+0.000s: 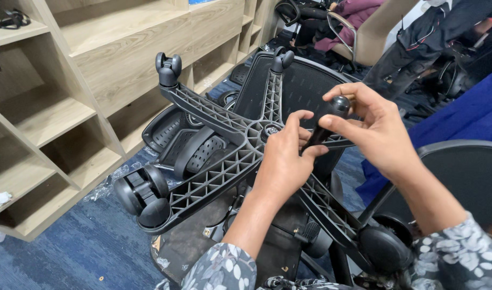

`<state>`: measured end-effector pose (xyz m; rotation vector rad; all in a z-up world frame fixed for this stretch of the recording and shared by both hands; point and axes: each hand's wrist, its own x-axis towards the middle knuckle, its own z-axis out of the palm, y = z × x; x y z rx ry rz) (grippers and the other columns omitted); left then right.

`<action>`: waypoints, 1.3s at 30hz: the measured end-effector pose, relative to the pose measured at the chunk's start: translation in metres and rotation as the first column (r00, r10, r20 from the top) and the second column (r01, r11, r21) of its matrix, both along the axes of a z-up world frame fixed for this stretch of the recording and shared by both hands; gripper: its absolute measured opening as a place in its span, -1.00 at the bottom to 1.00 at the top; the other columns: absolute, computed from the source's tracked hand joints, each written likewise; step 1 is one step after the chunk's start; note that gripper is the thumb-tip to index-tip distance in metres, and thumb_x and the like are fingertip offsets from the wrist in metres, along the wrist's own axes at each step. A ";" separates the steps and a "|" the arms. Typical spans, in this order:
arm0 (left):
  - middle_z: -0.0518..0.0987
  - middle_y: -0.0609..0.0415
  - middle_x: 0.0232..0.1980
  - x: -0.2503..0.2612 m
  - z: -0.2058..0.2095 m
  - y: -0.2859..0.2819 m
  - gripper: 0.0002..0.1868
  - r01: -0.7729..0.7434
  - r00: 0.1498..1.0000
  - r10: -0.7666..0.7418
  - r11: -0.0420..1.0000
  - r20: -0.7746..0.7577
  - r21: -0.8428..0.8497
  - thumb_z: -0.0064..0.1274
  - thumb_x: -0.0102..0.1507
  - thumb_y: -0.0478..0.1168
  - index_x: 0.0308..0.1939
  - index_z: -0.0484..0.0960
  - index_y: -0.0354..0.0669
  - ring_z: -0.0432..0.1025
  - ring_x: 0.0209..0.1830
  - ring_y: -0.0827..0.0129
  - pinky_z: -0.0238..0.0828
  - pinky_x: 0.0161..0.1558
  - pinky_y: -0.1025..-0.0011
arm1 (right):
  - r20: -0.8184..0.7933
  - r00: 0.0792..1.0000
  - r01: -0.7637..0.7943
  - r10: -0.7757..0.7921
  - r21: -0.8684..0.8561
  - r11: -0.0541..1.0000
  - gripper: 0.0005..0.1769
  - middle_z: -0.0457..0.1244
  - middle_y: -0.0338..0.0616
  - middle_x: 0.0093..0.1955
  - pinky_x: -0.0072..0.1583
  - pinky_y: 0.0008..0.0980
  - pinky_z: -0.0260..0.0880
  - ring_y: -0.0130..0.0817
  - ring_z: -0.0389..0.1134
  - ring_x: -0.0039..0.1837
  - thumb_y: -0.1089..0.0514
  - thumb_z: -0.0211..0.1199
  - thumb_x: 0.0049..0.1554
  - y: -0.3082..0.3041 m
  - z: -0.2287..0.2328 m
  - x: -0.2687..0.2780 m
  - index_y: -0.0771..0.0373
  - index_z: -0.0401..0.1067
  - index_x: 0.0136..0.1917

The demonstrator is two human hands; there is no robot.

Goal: The person uses a screwdriver to tighten a screw on the underside of an office chair seat, then attaches the five-star base with casters to the chair's gas lift and tightens the central bolt.

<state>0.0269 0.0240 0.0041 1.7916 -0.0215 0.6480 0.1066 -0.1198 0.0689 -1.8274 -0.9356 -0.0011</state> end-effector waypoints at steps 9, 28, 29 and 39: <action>0.65 -0.23 0.09 -0.003 -0.008 0.007 -0.34 0.127 0.990 -0.127 0.992 0.053 0.000 0.05 0.29 -0.36 0.45 0.19 -0.18 0.55 0.12 -0.04 0.45 0.12 0.18 | -0.117 0.974 -0.193 0.194 0.024 0.981 -0.49 0.35 -0.18 0.22 0.29 -0.44 0.39 -0.46 0.38 0.28 0.38 0.19 0.19 0.000 0.010 -0.007 0.23 0.31 0.40; 0.65 -0.27 0.11 -0.008 -0.027 0.011 -0.61 0.076 0.997 -0.076 0.997 0.032 -0.001 -0.10 0.34 -0.38 0.27 0.37 -0.34 0.55 0.17 -0.03 0.45 0.15 0.20 | -0.210 0.919 -0.316 0.333 0.114 0.942 -0.31 0.24 -0.04 0.42 0.39 -0.19 0.38 -0.24 0.30 0.43 0.42 0.07 0.22 -0.002 0.001 -0.015 0.19 0.10 0.59; 0.64 -0.28 0.13 -0.009 -0.027 0.011 -0.60 0.086 0.996 -0.086 0.996 0.027 0.001 -0.11 0.34 -0.39 0.28 0.36 -0.34 0.54 0.19 -0.04 0.44 0.17 0.19 | -0.186 0.927 -0.312 0.326 0.100 0.945 -0.33 0.26 -0.02 0.41 0.40 -0.21 0.38 -0.24 0.31 0.42 0.42 0.07 0.23 -0.002 0.000 -0.015 0.20 0.11 0.58; 0.61 -0.17 0.02 -0.019 -0.018 -0.006 -0.44 -0.070 0.993 0.066 0.997 0.101 0.041 0.29 0.12 -0.27 0.18 0.47 -0.23 0.56 0.01 0.04 0.47 0.07 0.25 | -0.082 0.965 -0.237 0.248 0.125 0.963 -0.35 0.27 -0.11 0.26 0.32 -0.37 0.43 -0.38 0.34 0.34 0.51 0.25 0.16 -0.012 -0.011 -0.008 0.13 0.12 0.40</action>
